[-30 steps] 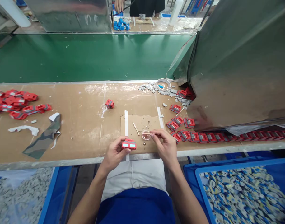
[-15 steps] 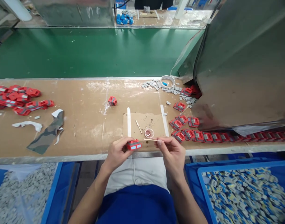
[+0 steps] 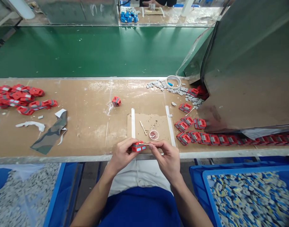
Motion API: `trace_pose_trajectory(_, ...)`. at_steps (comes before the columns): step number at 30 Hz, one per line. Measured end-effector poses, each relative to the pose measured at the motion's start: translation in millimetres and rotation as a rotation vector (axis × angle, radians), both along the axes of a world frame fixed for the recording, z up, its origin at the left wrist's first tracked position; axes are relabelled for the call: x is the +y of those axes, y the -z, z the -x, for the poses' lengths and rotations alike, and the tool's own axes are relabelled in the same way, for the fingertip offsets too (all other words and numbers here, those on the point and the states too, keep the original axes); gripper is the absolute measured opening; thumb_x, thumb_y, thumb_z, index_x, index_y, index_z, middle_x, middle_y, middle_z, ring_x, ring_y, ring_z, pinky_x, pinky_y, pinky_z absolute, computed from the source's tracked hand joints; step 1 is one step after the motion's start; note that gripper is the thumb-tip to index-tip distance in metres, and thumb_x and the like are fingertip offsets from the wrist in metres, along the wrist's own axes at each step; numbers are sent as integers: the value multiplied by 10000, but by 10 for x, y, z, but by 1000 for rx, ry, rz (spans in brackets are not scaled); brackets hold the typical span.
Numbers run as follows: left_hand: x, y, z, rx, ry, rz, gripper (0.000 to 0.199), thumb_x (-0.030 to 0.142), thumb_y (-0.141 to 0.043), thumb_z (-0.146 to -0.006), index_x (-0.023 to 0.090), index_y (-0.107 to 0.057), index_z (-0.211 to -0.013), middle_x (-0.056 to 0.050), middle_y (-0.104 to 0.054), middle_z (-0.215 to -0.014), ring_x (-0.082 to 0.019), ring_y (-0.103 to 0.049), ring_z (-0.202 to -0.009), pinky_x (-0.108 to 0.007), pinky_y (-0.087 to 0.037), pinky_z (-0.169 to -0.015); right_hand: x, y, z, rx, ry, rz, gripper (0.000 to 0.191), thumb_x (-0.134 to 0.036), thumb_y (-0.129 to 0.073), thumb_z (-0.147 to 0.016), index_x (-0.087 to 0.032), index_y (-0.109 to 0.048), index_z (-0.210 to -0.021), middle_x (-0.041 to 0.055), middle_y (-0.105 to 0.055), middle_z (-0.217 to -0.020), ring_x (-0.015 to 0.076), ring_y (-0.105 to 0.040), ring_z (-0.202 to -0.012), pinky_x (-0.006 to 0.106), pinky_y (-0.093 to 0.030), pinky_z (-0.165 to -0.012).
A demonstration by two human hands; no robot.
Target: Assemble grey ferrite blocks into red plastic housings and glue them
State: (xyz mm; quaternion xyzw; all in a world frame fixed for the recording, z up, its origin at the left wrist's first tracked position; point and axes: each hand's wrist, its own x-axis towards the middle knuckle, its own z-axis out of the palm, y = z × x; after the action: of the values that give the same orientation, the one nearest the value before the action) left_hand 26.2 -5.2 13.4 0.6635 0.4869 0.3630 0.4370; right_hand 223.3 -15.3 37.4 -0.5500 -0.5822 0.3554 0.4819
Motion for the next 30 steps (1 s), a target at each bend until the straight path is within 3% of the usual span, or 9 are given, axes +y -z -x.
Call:
trace_pose_trajectory(9,1,-5,-1,0,9,-23,124,236,-725,-920,211,-746,-1039,-64,-793,-946,-209,-723,-844,-292,-551,-756,25,-53,-3,-73,-13,-64,181,-343,-695,-969,-232,-737,-833,54,-823,-813,210,-797,-723,294,-648,-690)
trace_pose_trajectory(15,-3,-19,4,16,-4,-3,132,248,-720,-913,215,-749,-1037,-67,-798,-950,-218,-726,-840,-295,-545,-735,-8,-42,-27,-55,-8,-29,207,-394,-700,-975,-235,-753,-853,62,-825,-838,219,-796,-743,306,-645,-690)
trace_pose_trajectory(22,-11,9,12,22,-27,7,137,225,-700,-905,212,-745,-1033,-57,-781,-909,-195,-693,-760,-270,-515,-653,67,2,-335,-98,181,-93,183,-369,-701,-982,-226,-746,-876,81,-796,-914,231,-763,-882,349,-618,-782)
trace_pose_trajectory(26,-12,31,21,12,-23,22,151,260,-710,-920,212,-750,-1057,-69,-791,-947,-211,-721,-810,-271,-539,-668,181,76,-338,-230,118,-133,193,-335,-668,-997,-230,-731,-848,85,-754,-957,227,-728,-908,353,-598,-776)
trace_pose_trajectory(30,-2,40,28,5,-23,12,163,293,-714,-933,215,-758,-1069,-77,-798,-961,-222,-738,-817,-285,-565,-684,227,88,-328,-379,22,-150,158,-364,-657,-1002,-235,-744,-1024,124,-717,-1167,270,-699,-1118,431,-585,-959)
